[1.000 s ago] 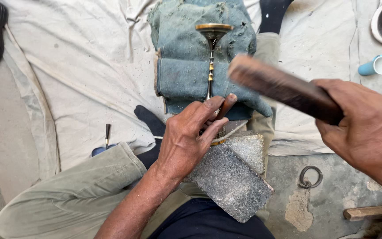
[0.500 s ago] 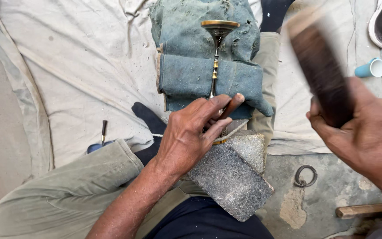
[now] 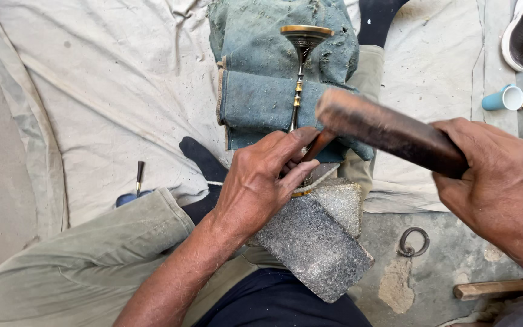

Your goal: The person hammers a decorative metal goblet with a wooden mallet while seated on the floor. They repeatedly strike the stem and bowl of the goblet, occasionally rotating it to access different areas.

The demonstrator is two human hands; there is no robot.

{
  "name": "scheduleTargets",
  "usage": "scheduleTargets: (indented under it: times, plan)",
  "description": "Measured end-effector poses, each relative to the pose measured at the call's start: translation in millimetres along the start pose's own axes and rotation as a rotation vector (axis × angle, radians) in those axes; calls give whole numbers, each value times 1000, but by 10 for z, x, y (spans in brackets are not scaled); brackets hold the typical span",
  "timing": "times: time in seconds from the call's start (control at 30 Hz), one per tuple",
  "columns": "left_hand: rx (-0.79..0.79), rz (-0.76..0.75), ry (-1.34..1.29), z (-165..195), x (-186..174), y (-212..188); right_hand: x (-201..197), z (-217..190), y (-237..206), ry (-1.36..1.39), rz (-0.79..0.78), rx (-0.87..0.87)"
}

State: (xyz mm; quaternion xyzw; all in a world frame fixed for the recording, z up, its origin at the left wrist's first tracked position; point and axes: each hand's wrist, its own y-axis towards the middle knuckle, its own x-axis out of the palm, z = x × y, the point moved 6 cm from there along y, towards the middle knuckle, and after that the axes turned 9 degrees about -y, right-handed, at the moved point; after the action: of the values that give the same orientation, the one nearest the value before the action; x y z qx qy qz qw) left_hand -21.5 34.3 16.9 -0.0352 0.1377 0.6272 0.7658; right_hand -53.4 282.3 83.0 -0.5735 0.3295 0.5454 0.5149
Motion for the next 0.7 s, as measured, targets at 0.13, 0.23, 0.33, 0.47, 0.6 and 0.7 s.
scheduleTargets:
  times: [0.13, 0.23, 0.33, 0.47, 0.6, 0.7]
  plan:
    - [97, 55, 31, 61, -44, -12, -35, -36, 14, 22, 29, -16]
    - [54, 22, 13, 27, -27, 3, -30, 6, 20, 138, 72, 60]
    - [-4, 7, -21, -12, -14, 13, 66, 32, 27, -31, -39, 26]
    - [93, 34, 25, 43, -37, 5, 67, 86, 29, 260, 46, 64]
    - [81, 27, 45, 31, -37, -4, 29, -43, 54, 69, 94, -58]
    - [43, 25, -33, -2, -27, 16, -23, -59, 91, 239, 130, -1]
